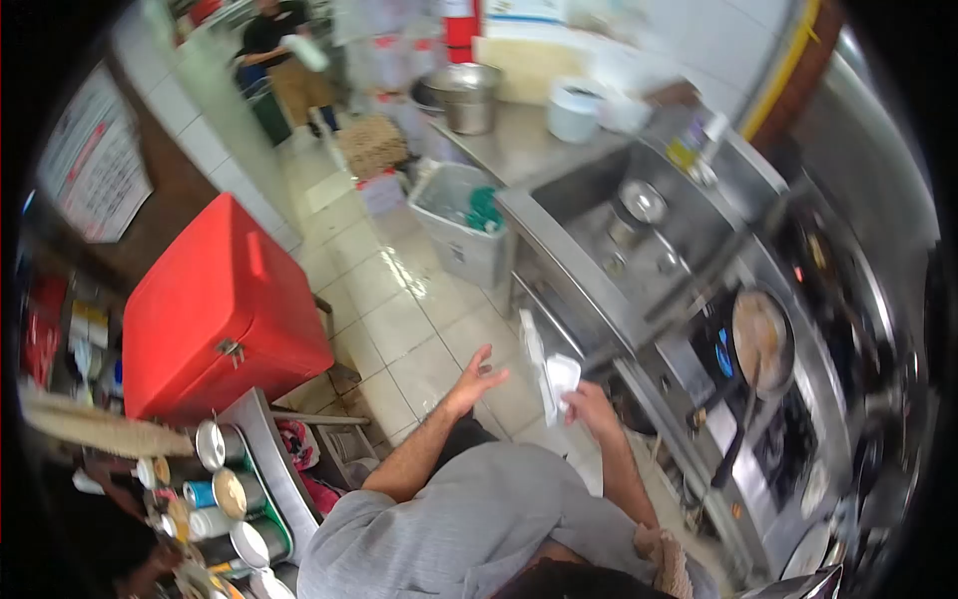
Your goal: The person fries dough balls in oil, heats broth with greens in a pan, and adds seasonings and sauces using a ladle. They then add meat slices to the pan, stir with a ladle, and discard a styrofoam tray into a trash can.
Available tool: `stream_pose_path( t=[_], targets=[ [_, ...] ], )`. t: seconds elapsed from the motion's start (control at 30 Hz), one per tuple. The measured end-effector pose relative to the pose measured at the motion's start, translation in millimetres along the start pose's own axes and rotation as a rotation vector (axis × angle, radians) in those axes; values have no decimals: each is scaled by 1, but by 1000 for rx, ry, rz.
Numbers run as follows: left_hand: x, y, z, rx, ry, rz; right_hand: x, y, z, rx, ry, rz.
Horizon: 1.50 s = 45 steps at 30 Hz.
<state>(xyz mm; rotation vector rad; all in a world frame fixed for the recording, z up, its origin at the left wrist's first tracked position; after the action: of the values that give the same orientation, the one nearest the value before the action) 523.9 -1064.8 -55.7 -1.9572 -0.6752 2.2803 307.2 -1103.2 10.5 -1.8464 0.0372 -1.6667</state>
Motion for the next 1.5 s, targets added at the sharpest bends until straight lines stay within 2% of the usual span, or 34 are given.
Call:
stream_pose_path(
  t=[0.1, 0.2, 0.3, 0.37, 0.5, 0.57, 0.73, 0.83, 1.1, 1.17, 1.23, 1.3, 1.37, 1.5],
  targets=[
    [-11, 17, -45, -107, -13, 58, 7, 31, 34, 164, 188, 56],
    [-22, 30, -91, -142, -150, -53, 35, 67, 66, 253, 265, 50],
    [-20, 67, -134, -134, -204, -23, 60, 108, 100, 375, 247, 56],
    [-52, 75, -149, -92, -258, -55, 79, 142, 124, 390, 259, 23],
    [-103, 111, -208, -76, -364, 7, 119, 201, 183, 423, 309, 24],
    [-120, 135, -252, -143, -325, 30, 142, 240, 202, 290, 413, -51],
    [-145, 168, -348, -400, -221, 62, 186, 291, 273, 291, 243, 9],
    [-147, 186, -378, -481, -287, 68, 191, 341, 307, 330, 120, -90],
    [-153, 246, -465, -704, -285, 32, 236, 472, 400, 533, -83, -61],
    [-169, 260, -482, -739, -273, 35, 264, 500, 425, 552, -133, -106],
    [-194, 261, -492, -857, -402, 57, 298, 517, 456, 676, -210, -208],
    [-198, 278, -511, -885, -394, 73, 319, 542, 481, 714, -237, -200],
    [-200, 293, -530, -957, -418, 136, 335, 571, 508, 760, -275, -356],
    [-218, 313, -565, -1055, -528, 128, 348, 613, 562, 718, -257, -438]
  ],
)
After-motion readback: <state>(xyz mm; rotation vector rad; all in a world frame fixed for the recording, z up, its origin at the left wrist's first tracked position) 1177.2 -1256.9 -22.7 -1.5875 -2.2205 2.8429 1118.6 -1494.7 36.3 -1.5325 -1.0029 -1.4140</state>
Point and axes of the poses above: each hand's wrist, its own y-axis towards the middle knuckle, its own z-axis out of the palm, x = y × z, the point moved 9 cm from there along y, towards the middle knuckle, and after that the axes turned 7 degrees about -x, right-handed, at the moved point
